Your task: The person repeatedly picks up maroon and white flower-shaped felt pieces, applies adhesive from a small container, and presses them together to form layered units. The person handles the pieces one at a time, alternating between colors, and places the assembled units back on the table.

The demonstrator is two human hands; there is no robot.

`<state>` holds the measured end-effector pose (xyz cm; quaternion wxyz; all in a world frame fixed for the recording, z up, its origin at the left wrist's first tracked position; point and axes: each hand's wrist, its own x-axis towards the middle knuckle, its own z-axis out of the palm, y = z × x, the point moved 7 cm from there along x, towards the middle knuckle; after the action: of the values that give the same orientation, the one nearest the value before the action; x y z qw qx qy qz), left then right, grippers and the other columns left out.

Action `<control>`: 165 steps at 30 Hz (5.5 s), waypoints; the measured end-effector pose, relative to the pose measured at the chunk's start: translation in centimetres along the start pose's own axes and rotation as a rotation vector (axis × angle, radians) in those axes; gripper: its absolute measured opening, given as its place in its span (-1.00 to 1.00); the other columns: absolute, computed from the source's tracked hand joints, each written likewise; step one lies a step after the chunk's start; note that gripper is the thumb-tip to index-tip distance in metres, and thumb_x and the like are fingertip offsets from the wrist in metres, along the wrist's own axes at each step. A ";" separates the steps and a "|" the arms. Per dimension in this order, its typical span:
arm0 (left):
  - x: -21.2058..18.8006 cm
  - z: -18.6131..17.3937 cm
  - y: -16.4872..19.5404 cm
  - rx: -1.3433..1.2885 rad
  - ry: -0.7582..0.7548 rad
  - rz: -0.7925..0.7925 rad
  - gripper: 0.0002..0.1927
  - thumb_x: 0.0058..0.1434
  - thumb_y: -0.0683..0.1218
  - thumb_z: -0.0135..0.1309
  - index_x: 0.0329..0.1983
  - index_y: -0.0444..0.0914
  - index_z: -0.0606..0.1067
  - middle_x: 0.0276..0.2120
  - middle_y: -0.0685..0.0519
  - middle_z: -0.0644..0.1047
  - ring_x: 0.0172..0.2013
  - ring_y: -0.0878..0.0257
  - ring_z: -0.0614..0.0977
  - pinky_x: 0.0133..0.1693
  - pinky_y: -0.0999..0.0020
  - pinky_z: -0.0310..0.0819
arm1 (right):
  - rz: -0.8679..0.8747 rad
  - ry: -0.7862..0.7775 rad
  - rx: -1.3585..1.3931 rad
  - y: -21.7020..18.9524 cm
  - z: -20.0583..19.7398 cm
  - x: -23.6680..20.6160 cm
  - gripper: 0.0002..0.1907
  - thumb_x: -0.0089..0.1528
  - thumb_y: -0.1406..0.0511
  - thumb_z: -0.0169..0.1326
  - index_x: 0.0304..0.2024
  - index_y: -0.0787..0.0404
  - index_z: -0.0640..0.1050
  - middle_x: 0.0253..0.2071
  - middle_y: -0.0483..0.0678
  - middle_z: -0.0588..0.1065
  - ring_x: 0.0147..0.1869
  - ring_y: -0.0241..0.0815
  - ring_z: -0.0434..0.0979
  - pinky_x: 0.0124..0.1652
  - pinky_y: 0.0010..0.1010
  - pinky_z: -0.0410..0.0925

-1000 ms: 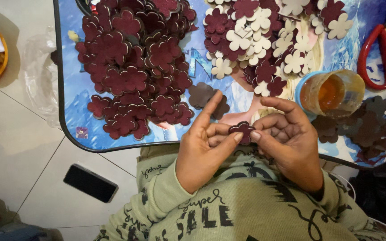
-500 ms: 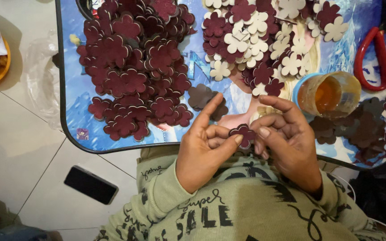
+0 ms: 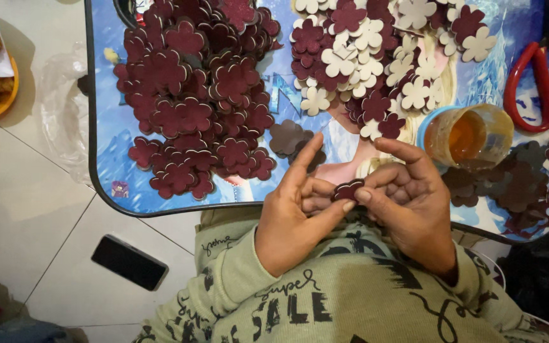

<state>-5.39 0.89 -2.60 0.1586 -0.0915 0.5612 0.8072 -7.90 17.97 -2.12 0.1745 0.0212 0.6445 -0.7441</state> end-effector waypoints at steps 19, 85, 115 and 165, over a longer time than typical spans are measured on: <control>-0.4 -0.8 1.1 -0.020 0.026 0.112 -0.02 0.31 -0.31 0.13 0.65 -0.24 -0.17 -0.17 0.01 0.59 -0.13 0.35 0.65 -0.01 0.44 0.56 | 0.043 -0.020 -0.031 0.3 -0.2 -0.2 -0.27 0.23 0.56 0.12 0.44 0.32 0.23 -0.19 0.04 0.58 -0.19 -0.40 0.55 -0.22 -0.63 0.37; 5.6 5.1 8.2 1.459 0.265 0.896 -0.60 0.36 -0.09 0.22 0.20 -0.35 0.52 0.17 -0.07 0.49 0.24 0.01 0.42 0.28 0.07 0.36 | -0.564 0.382 -1.465 -9.6 -3.7 -0.9 -0.48 0.12 0.03 0.41 -0.04 0.25 0.69 0.43 0.22 0.33 0.58 0.26 0.11 0.48 -0.01 0.10; 3.8 5.6 7.5 1.318 0.124 0.911 -0.64 0.32 -0.10 0.29 0.13 -0.28 0.55 0.24 -0.03 0.44 0.28 0.02 0.39 0.30 0.06 0.36 | -0.880 0.366 -1.128 -11.1 -5.1 -8.2 -0.42 0.30 -0.21 0.03 -0.27 0.12 0.67 0.05 0.14 0.47 0.30 0.10 0.35 0.19 -0.19 0.33; 1.3 1.6 2.6 0.306 -0.233 -0.009 -0.63 0.38 -0.16 -0.02 0.22 -0.20 0.55 -0.44 0.21 0.67 -0.32 0.51 0.65 0.48 0.01 -0.05 | -0.808 0.088 -1.257 -8.0 2.4 -3.5 -0.63 0.07 0.46 0.17 -0.06 0.14 0.68 0.17 0.10 0.46 0.29 0.16 0.44 0.25 -0.13 0.38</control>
<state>-7.47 1.72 -0.13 0.2383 0.0254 0.6547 0.7169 -6.51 17.36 6.82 -0.1592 -0.2911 0.9122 -0.2404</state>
